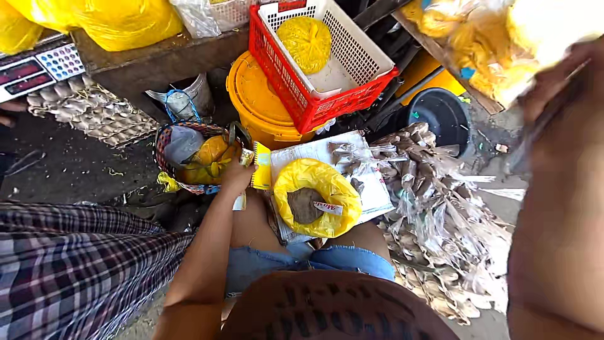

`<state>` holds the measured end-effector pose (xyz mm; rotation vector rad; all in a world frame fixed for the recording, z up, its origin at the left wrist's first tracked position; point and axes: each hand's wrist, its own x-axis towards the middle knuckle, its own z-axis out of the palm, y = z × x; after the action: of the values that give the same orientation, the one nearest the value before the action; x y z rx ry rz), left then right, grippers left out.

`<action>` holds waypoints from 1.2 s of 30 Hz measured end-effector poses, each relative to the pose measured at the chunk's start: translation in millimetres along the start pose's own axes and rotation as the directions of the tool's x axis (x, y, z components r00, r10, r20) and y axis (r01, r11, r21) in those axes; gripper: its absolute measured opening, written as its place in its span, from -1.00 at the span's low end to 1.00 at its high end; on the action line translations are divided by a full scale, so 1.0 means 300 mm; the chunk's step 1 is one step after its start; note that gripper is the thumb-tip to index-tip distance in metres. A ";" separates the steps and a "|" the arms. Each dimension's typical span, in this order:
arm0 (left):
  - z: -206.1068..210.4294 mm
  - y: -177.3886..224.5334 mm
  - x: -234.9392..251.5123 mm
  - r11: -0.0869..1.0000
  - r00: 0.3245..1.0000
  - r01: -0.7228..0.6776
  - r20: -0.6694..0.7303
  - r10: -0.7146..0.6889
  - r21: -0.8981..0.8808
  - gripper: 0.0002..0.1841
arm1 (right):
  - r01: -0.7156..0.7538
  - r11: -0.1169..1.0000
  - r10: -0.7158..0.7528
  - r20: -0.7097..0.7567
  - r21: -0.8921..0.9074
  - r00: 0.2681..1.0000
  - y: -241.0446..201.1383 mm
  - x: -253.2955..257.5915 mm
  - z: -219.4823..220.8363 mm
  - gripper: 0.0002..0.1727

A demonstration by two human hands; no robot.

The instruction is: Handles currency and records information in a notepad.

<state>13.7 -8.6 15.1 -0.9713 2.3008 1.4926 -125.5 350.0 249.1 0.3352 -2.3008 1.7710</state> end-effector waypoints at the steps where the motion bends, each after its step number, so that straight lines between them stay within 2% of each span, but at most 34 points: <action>1: -0.022 0.003 -0.030 0.996 0.999 -0.016 -0.033 0.013 -0.084 -0.42 | -0.116 0.993 0.116 0.066 0.007 0.991 0.052 -0.149 -0.004 -0.79; 2: -0.034 0.006 -0.065 0.986 0.998 -0.037 -0.062 0.027 -0.162 -0.48 | -0.256 0.967 0.252 0.105 0.021 0.962 0.137 -0.289 -0.009 -0.70; 4: -0.034 0.016 -0.137 0.925 0.994 -0.091 -0.086 0.063 -0.369 -0.64 | -0.521 0.852 0.513 0.112 0.058 0.851 0.339 -0.546 -0.009 -0.81; 6: -0.010 0.038 -0.204 0.833 0.996 -0.085 -0.029 0.083 -0.547 -0.75 | -0.701 0.697 0.702 0.050 0.152 0.710 0.489 -0.786 -0.008 -0.91; 7: 0.017 0.049 -0.233 0.809 0.996 -0.067 0.014 0.093 -0.584 -0.81 | -0.743 0.619 0.764 0.022 0.254 0.645 0.538 -0.895 -0.009 -0.93; 9: 0.104 0.064 -0.285 0.803 0.988 -0.003 0.122 0.094 -0.596 -0.91 | -0.757 0.473 0.839 0.034 0.450 0.544 0.573 -1.082 -0.024 -0.85; 11: 0.202 0.086 -0.322 0.796 0.970 0.080 0.231 0.077 -0.600 -0.90 | -0.769 0.330 0.867 0.147 0.548 0.477 0.547 -1.157 -0.049 -0.80; 13: 0.310 0.091 -0.345 0.781 0.949 0.141 0.309 0.069 -0.608 -0.89 | -0.834 0.223 0.858 0.304 0.505 0.414 0.515 -1.140 -0.094 -0.75; 14: 0.363 0.094 -0.365 0.788 0.937 0.162 0.342 0.065 -0.594 -0.90 | -0.862 0.211 0.853 0.343 0.461 0.392 0.500 -1.117 -0.115 -0.68; 15: 0.416 0.097 -0.387 0.801 0.922 0.180 0.381 0.064 -0.571 -0.89 | -0.878 0.244 0.849 0.346 0.412 0.399 0.484 -1.089 -0.137 -0.62; 17: 0.517 0.112 -0.439 0.843 0.884 0.202 0.464 0.063 -0.499 -0.83 | -0.866 0.416 0.825 0.286 0.276 0.488 0.456 -1.029 -0.177 -0.53; 19: 0.614 0.128 -0.496 0.866 0.847 0.222 0.528 0.056 -0.449 -0.79 | -0.805 0.592 0.782 0.212 0.039 0.586 0.434 -0.996 -0.205 -0.55; 20: 0.660 0.129 -0.520 0.870 0.826 0.240 0.562 0.050 -0.431 -0.78 | -0.763 0.638 0.766 0.178 -0.099 0.618 0.430 -0.991 -0.218 -0.57; 22: 0.735 0.114 -0.556 0.892 0.778 0.265 0.628 0.028 -0.367 -0.78 | -0.711 0.650 0.753 0.099 -0.269 0.651 0.441 -1.010 -0.251 -0.54; 24: 0.777 0.103 -0.567 0.950 0.709 0.214 0.705 0.009 -0.227 -0.75 | -0.726 0.634 0.753 0.000 -0.267 0.658 0.466 -1.046 -0.303 -0.51; 26: 0.789 0.097 -0.566 0.990 0.659 0.128 0.752 -0.035 -0.066 -0.74 | -0.785 0.590 0.793 -0.052 -0.188 0.607 0.492 -1.083 -0.359 -0.62; 27: 0.787 0.090 -0.563 0.995 0.662 0.101 0.747 -0.052 -0.020 -0.71 | -0.806 0.570 0.809 -0.064 -0.160 0.584 0.506 -1.101 -0.378 -0.70; 29: 0.782 0.071 -0.554 0.998 0.704 0.070 0.709 -0.048 -0.001 -0.67 | -0.800 0.562 0.801 -0.105 -0.208 0.590 0.540 -1.141 -0.403 -0.78; 33: 0.764 0.053 -0.553 0.996 0.754 0.056 0.657 0.006 -0.074 -0.67 | -0.665 0.538 0.662 -0.229 -0.518 0.714 0.530 -1.173 -0.376 -0.70; 36: 0.750 0.057 -0.560 0.998 0.736 0.033 0.676 0.015 -0.058 -0.71 | -0.601 0.551 0.576 -0.258 -0.579 0.776 0.543 -1.178 -0.352 -0.70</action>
<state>94.2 260.9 12.8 -0.3346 1.7100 1.5802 163.3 509.3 17.2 -0.6796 -3.0138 0.9949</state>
